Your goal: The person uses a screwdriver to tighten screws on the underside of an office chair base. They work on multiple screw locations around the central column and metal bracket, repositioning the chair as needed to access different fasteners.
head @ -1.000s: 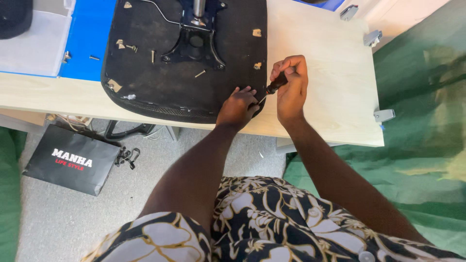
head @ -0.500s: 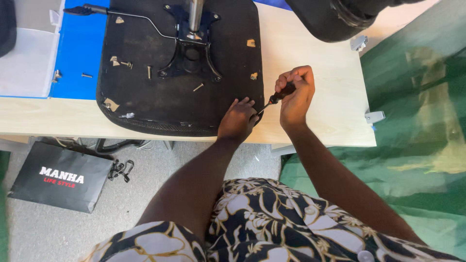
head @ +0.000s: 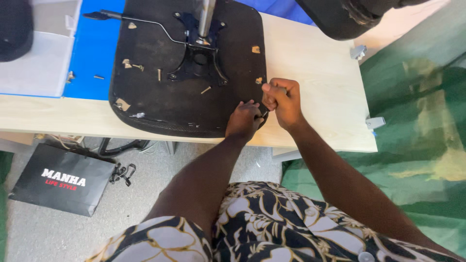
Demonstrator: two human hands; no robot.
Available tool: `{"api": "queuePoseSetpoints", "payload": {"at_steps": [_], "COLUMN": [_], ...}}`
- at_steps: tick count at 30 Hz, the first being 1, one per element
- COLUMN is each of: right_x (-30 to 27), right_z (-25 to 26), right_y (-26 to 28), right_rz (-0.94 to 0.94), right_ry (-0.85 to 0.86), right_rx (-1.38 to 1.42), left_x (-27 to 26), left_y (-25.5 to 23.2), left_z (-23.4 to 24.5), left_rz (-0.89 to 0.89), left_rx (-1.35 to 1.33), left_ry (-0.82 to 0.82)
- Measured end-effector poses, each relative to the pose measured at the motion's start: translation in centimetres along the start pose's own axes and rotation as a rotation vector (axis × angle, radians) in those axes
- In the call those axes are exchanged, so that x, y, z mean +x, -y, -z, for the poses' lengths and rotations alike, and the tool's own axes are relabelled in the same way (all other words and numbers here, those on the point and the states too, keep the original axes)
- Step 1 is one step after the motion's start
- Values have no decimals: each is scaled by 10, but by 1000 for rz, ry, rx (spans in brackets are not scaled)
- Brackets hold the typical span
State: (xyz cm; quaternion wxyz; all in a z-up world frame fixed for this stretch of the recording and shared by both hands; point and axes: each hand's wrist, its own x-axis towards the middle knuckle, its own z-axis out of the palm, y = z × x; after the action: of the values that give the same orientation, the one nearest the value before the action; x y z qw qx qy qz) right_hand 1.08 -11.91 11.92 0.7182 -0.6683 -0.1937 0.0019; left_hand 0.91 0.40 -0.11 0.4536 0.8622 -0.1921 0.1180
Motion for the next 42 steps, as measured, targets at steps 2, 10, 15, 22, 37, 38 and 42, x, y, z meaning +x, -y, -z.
{"api": "queuePoseSetpoints", "payload": {"at_steps": [2, 10, 15, 22, 37, 38, 42], "right_x": [1, 4, -6, 16, 134, 141, 161], "right_z": [6, -10, -60, -110, -232, -243, -275], "right_y": [-2, 28, 63, 108, 84, 83, 68], "right_rz": [-29, 36, 35, -376, 183, 109, 281], "right_ry": [108, -119, -566, -537, 66, 86, 227], "right_rx": [14, -220, -971, -990, -294, -249, -549], "left_x": [-1, 4, 10, 19, 44, 46, 67], "left_y": [3, 17, 12, 20, 88, 99, 137], "left_z": [-1, 25, 42, 98, 282, 298, 330], "left_rz": [-30, -177, -283, -257, -99, -114, -205], "left_rx": [25, 138, 250, -44, 91, 140, 163], "left_ry": [-3, 269, 488, 487, -500, -522, -599]}}
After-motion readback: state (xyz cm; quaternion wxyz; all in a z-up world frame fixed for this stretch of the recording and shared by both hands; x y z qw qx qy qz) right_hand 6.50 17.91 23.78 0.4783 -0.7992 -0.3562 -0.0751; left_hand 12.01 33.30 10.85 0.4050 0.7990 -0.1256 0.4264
